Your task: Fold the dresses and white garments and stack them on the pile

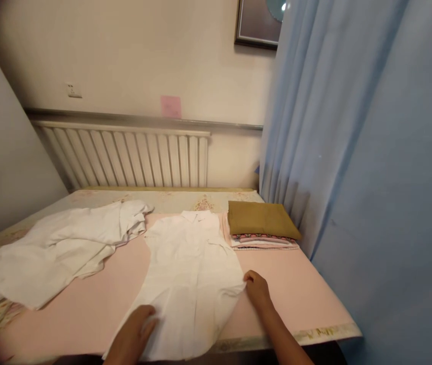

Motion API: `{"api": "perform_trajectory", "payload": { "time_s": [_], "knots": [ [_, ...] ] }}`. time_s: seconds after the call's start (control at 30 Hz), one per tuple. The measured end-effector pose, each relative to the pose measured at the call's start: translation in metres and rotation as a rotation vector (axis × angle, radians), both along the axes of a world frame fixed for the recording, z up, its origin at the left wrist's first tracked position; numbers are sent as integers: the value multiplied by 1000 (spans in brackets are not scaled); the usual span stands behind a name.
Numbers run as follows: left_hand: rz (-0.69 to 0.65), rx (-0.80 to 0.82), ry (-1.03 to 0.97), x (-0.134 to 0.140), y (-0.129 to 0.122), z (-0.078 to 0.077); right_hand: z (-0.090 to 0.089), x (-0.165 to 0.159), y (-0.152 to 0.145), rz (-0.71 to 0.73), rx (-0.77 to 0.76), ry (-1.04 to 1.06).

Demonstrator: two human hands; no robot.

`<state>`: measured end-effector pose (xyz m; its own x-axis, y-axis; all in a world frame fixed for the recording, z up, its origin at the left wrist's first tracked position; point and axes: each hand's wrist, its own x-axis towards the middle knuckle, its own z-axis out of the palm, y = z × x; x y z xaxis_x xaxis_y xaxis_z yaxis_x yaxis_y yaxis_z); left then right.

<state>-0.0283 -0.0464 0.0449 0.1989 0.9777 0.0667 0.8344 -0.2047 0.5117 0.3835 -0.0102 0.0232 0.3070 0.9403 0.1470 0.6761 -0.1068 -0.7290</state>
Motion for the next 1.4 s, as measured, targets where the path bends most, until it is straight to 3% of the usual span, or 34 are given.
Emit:
{"api": "perform_trajectory", "payload": {
  "time_s": [0.1, 0.2, 0.4, 0.6, 0.9, 1.0, 1.1, 1.2, 1.3, 1.4],
  "knots": [
    [260, 5, 134, -21, 16, 3, 0, 0, -6, -74, -29, -1],
    [343, -128, 214, -36, 26, 2, -2, -4, -11, -103, -65, -4],
    [351, -262, 98, -45, 32, -5, -11, -8, -23, -87, -103, -7],
    [408, -274, -4, -62, 31, -15, -12, -4, -37, -91, -79, -19],
    [383, -308, 20, -80, 21, -28, -13, 0, -43, -73, -85, -50],
    [331, -278, 95, -80, 13, -23, -12, 3, -50, -82, -42, -216],
    [321, -67, 318, -70, 8, -13, -11, -4, -50, -92, 97, -479],
    [279, 188, 475, -39, 13, -6, -13, -28, -39, -24, 225, -588],
    [150, 310, 465, 6, 24, -13, -18, -69, -26, 122, 337, -593],
    [3, 364, 391, 48, 37, -30, -21, -112, -19, 301, 403, -626]
  ]
}}
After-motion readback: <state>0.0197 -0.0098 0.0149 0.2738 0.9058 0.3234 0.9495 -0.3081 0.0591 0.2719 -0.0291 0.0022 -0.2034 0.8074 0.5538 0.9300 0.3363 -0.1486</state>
